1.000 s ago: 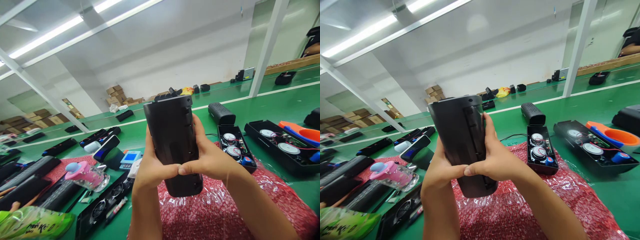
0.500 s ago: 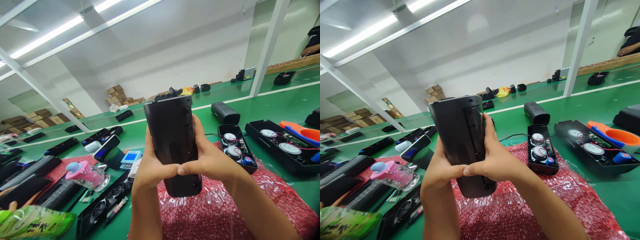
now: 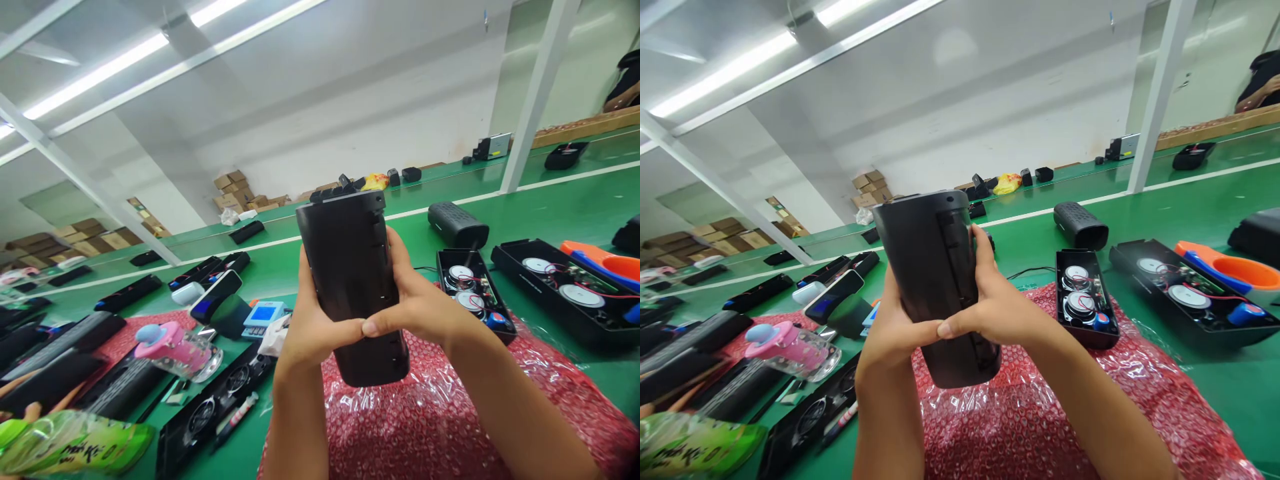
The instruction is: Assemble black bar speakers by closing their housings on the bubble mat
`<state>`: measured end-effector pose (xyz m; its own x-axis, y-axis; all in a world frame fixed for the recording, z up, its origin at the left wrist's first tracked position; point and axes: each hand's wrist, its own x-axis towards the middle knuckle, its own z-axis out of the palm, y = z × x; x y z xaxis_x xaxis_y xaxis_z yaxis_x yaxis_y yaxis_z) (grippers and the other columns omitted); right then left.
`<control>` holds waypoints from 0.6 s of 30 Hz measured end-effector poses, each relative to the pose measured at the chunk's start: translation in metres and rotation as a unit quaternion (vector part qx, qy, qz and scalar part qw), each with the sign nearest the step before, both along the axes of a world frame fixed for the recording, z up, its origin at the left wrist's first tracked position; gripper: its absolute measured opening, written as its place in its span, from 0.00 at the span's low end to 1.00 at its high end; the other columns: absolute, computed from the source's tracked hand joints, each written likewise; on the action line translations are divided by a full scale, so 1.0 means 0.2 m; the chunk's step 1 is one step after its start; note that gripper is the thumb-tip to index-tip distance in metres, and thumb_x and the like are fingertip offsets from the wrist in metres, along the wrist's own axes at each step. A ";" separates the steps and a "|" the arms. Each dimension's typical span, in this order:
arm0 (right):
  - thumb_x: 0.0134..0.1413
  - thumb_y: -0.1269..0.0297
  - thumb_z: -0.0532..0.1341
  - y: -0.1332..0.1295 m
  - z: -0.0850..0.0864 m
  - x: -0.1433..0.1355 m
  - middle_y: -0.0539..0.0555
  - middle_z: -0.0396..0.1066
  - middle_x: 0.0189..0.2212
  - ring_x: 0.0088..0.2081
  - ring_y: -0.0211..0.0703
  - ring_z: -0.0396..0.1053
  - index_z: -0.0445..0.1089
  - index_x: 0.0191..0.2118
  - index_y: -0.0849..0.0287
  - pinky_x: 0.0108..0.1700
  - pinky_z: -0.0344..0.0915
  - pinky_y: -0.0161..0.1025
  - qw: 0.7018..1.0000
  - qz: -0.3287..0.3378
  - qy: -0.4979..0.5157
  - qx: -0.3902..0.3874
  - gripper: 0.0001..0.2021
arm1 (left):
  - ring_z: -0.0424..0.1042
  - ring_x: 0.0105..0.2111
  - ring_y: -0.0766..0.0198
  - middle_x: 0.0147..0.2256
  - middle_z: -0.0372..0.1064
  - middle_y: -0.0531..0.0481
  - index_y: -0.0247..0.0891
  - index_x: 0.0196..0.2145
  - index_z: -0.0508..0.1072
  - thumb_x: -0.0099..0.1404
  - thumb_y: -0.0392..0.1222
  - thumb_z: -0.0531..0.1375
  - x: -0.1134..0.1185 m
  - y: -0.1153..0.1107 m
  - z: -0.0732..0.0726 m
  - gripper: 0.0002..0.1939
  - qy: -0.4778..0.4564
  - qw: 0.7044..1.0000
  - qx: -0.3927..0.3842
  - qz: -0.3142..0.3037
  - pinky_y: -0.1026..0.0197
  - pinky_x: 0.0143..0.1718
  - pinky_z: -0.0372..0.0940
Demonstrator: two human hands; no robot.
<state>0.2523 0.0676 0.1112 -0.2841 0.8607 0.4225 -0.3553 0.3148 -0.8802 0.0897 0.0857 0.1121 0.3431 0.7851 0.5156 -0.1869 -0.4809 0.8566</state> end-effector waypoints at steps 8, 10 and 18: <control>0.30 0.75 0.72 0.16 -0.01 0.16 0.54 0.71 0.51 0.49 0.50 0.73 0.53 0.61 0.50 0.48 0.72 0.42 0.989 0.052 0.109 -0.081 0.49 | 0.60 0.63 0.47 0.65 0.56 0.46 0.50 0.65 0.56 0.54 0.53 0.68 -0.05 0.18 -0.05 0.44 -0.041 0.992 -0.066 -0.098 0.47 0.61 0.62; 0.30 0.73 0.72 0.19 -0.03 0.20 0.53 0.73 0.48 0.48 0.49 0.74 0.60 0.57 0.52 0.45 0.73 0.40 0.987 0.059 0.130 -0.066 0.42 | 0.64 0.61 0.50 0.63 0.61 0.47 0.50 0.62 0.60 0.52 0.49 0.70 -0.01 0.23 -0.09 0.42 -0.075 0.991 -0.078 -0.083 0.49 0.60 0.63; 0.35 0.61 0.73 0.30 -0.10 0.17 0.54 0.71 0.52 0.56 0.53 0.68 0.62 0.51 0.51 0.57 0.67 0.52 0.985 -0.014 0.159 -0.058 0.34 | 0.73 0.51 0.42 0.43 0.77 0.41 0.37 0.44 0.74 0.52 0.69 0.60 0.12 0.28 -0.23 0.34 -0.114 0.935 -0.326 -0.075 0.41 0.52 0.69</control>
